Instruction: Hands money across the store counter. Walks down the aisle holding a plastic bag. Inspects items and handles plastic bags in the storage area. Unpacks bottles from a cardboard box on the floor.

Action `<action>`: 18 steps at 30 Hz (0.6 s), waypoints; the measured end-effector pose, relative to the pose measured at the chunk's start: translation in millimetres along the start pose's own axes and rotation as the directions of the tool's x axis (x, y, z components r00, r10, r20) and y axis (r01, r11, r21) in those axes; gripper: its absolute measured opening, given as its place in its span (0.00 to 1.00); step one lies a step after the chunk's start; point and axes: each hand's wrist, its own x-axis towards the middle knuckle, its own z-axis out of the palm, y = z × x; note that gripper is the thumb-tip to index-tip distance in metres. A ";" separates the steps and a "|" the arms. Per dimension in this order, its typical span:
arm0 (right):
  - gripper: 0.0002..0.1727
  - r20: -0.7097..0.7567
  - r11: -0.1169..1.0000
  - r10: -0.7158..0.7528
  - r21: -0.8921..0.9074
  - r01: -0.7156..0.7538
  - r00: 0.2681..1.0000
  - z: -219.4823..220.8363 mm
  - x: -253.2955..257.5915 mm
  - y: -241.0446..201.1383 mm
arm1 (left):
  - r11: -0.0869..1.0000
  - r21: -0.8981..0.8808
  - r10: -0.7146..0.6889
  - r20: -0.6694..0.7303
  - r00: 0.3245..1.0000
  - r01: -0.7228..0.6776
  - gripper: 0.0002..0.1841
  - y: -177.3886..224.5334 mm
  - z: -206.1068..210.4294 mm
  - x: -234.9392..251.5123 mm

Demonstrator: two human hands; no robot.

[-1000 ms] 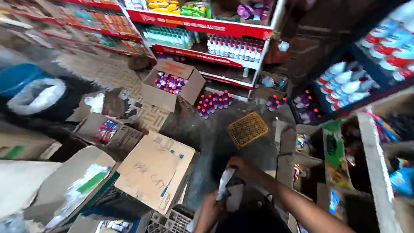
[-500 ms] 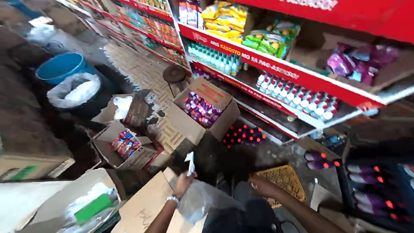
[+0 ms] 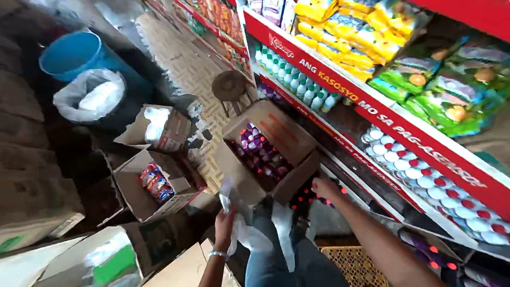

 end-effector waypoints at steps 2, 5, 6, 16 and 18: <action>0.27 -0.064 0.998 -0.067 -0.010 0.067 0.996 -27.4 25.1 -49.8 | 1.000 0.007 -0.020 -0.041 0.999 0.020 0.14 8.4 -2.3 46.0; 0.27 -0.155 0.987 -0.162 -0.008 0.163 0.975 -57.3 76.7 -129.7 | 0.992 0.127 0.031 -0.057 0.998 -0.024 0.20 29.2 3.3 156.9; 0.27 -0.186 0.985 -0.170 -0.011 0.171 0.968 -66.4 100.4 -155.1 | 0.982 0.181 0.055 -0.048 0.997 -0.045 0.23 43.5 10.8 198.9; 0.43 -0.126 0.924 -0.233 -0.338 0.179 0.964 -67.7 294.8 -253.2 | 0.743 0.654 0.109 0.095 0.990 -0.144 0.42 90.3 87.9 432.9; 0.44 -0.133 0.898 -0.286 -0.382 0.218 0.949 -80.5 308.4 -251.2 | 0.739 0.657 0.175 0.031 0.984 -0.152 0.33 76.0 93.8 443.8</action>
